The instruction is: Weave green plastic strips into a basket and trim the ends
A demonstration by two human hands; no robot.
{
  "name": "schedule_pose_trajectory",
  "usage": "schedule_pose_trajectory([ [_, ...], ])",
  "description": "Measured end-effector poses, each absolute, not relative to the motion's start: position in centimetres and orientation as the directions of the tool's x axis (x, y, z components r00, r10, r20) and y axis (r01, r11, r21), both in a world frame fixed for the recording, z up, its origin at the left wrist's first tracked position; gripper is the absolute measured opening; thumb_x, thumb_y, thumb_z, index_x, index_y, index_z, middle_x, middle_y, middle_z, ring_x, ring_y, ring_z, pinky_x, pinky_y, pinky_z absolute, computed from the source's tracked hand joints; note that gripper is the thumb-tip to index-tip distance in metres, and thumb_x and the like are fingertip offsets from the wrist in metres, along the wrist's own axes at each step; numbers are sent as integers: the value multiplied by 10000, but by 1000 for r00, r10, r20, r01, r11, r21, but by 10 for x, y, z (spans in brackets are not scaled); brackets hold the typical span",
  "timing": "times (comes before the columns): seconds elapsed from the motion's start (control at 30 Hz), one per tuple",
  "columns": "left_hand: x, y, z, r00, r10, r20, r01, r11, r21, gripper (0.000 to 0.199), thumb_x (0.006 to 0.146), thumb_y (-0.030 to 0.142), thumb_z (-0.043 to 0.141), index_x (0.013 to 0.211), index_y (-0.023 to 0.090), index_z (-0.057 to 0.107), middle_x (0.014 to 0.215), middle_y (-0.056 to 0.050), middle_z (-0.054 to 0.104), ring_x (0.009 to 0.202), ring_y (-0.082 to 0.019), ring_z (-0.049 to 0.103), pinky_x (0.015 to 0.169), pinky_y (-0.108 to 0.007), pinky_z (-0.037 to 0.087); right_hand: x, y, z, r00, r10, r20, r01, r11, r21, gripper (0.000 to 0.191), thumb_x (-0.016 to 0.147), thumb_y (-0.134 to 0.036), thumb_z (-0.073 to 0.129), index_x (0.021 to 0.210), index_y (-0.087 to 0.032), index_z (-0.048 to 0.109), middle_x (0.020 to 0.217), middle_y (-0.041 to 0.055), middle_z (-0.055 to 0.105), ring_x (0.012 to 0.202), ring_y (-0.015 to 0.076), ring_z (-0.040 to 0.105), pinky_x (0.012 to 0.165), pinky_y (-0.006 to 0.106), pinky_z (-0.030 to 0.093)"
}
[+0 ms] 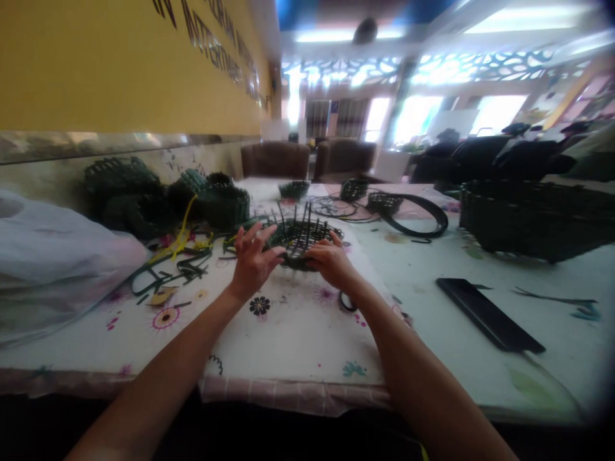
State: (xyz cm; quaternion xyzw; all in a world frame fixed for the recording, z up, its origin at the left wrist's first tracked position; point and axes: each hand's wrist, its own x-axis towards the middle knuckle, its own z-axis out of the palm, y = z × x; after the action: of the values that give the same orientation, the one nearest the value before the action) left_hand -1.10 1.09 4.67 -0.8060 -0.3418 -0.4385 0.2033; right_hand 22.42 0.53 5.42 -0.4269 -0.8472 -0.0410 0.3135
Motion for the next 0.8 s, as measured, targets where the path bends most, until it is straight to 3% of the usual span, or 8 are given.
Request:
schedule_pose_trajectory([
  [0.23,-5,16,42,516,327,792,684,-713,-151,93,893,267,620,950,273,692,1223,2,659,1356,-232,437,1213,-550,-11,227,14,47,-477,724,499,743,635,-211,111,870,-177,611,841,-233,703,815,-20,718,884,173,588,1077,402,177],
  [0.4,-2,16,36,491,304,816,701,-695,-163,72,893,284,622,901,258,690,1114,-5,679,1293,-218,485,1223,-516,73,228,17,44,-477,736,480,746,628,-222,104,853,-175,630,832,-232,714,813,-15,726,848,166,590,1032,374,209],
  [0.67,-12,4,23,537,289,793,695,-685,-220,66,897,264,619,920,270,680,1029,3,683,1212,-206,531,1181,-508,171,218,6,51,-537,724,433,758,639,-129,100,835,-183,647,801,-226,731,805,24,721,854,183,601,1001,368,260],
  [0.8,-18,-17,13,612,344,712,690,-672,-268,162,922,197,540,937,264,686,918,-3,688,983,-180,617,1166,-509,234,209,-10,54,-597,745,298,758,645,-95,91,765,-136,696,725,-215,718,771,51,704,767,190,602,790,310,383],
])
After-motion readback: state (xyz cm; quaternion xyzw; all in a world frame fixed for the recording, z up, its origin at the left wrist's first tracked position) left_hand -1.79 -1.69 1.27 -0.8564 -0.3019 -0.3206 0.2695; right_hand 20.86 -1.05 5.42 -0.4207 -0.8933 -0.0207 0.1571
